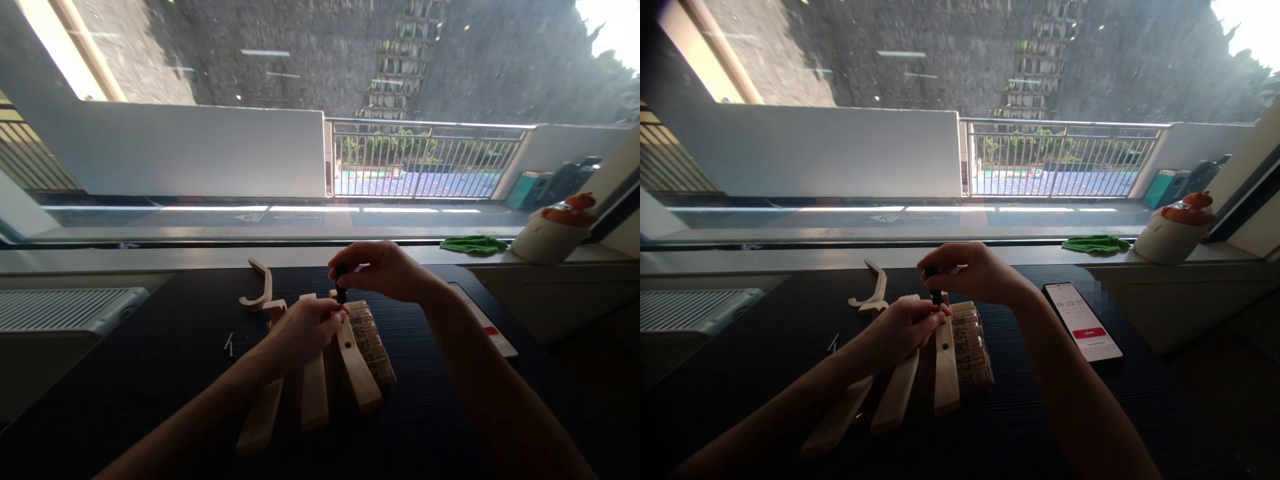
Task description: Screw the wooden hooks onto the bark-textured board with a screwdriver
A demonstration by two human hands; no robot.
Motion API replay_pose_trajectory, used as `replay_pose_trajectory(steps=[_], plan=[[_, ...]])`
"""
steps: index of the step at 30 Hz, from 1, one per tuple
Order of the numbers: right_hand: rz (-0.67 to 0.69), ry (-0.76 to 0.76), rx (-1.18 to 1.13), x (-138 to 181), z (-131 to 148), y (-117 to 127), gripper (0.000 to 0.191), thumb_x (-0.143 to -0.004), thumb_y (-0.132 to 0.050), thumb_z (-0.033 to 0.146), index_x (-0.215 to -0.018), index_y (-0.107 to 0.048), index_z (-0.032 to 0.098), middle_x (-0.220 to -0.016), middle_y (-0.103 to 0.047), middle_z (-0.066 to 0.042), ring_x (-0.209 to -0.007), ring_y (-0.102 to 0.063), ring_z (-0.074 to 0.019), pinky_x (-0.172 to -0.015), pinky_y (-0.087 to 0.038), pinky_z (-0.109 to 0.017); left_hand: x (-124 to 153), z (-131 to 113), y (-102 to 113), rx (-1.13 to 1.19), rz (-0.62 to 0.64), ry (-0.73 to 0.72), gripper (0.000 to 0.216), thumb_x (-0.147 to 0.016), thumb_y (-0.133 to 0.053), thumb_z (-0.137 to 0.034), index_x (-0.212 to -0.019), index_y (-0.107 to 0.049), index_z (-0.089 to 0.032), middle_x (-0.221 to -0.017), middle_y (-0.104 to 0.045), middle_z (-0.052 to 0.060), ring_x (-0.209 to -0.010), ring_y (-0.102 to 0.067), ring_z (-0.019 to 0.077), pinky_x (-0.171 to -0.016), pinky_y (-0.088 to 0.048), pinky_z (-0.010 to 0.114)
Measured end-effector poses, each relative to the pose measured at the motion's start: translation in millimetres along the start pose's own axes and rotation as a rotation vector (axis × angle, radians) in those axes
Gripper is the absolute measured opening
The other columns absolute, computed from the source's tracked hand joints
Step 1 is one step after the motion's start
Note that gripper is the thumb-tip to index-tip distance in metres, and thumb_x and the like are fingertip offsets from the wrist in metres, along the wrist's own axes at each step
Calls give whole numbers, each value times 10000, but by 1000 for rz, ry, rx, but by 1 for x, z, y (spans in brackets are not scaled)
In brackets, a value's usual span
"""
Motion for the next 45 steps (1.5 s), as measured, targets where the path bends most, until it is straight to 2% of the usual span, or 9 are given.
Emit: replay_pose_trajectory(steps=[5, 9, 19, 30, 33, 36, 39, 45], plan=[[-22, -17, 74, 2, 5, 4, 289, -742, -602, 227, -1022, -633, 162, -937, -656, -56, -861, -601, -159, -719, -513, -304, -1, -1, 1, -33, 17, -31, 385, -841, -365, -440, -907, -647, -186, -561, -527, -6, -479, -443, 98, -448, -298, 211], [30, -39, 70, 5, 10, 5, 293, -784, -533, 179, -1056, -636, 208, -1028, -649, -34, -955, -589, -166, -824, -484, -325, 0, -3, 1, -34, 13, -54, 375, -848, -362, -431, -899, -647, -193, -570, -526, -9, -497, -450, 98, -465, -306, 213], [8, -56, 17, 4, 4, 7, 230, -759, -571, 187, -970, -660, 169, -924, -671, -41, -864, -615, -159, -787, -504, -321, 0, -3, 0, -35, 16, -36, 390, -845, -361, -435, -919, -646, -179, -567, -519, -8, -489, -439, 99, -449, -290, 210], [-23, -19, 108, 3, 2, 8, 205, -722, -624, 205, -921, -623, 156, -838, -612, -21, -707, -542, -97, -690, -498, -276, 0, -3, 2, -85, -8, -34, 400, -844, -359, -433, -910, -655, -173, -565, -536, -2, -485, -446, 101, -460, -296, 216], [-39, -37, 94, 4, 1, 9, 321, -700, -650, 206, -1013, -592, 172, -921, -605, -33, -736, -550, -103, -687, -503, -273, 0, -2, 1, -85, 0, -23, 406, -839, -362, -436, -927, -657, -171, -556, -534, -3, -471, -440, 101, -453, -293, 217], [27, -39, 9, 5, 5, 5, 439, -743, -610, 202, -1173, -521, 201, -1006, -609, -50, -888, -571, -140, -761, -501, -298, 0, -1, 1, -81, -4, -21, 399, -837, -363, -440, -932, -658, -189, -572, -544, -3, -478, -448, 102, -460, -302, 219], [112, -23, -61, 6, 11, 1, 316, -812, -526, 212, -1122, -579, 187, -1037, -628, -56, -979, -565, -157, -856, -472, -333, 0, -3, 1, -76, -2, -32, 390, -839, -364, -433, -925, -659, -194, -572, -545, -2, -500, -463, 108, -476, -316, 221], [101, -26, -89, 4, 8, 1, 246, -796, -554, 219, -1018, -646, 170, -980, -662, -46, -889, -606, -152, -806, -502, -322, 0, -3, 1, -60, 3, -20, 391, -835, -366, -419, -932, -659, -179, -558, -537, -3, -492, -454, 107, -466, -310, 219]])
Point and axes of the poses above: each hand's wrist, its own x-axis away from the middle knuckle, its own y-axis out of the back of the hand, z = x × y, the point moved 8 cm from there along -x, towards the middle knuckle
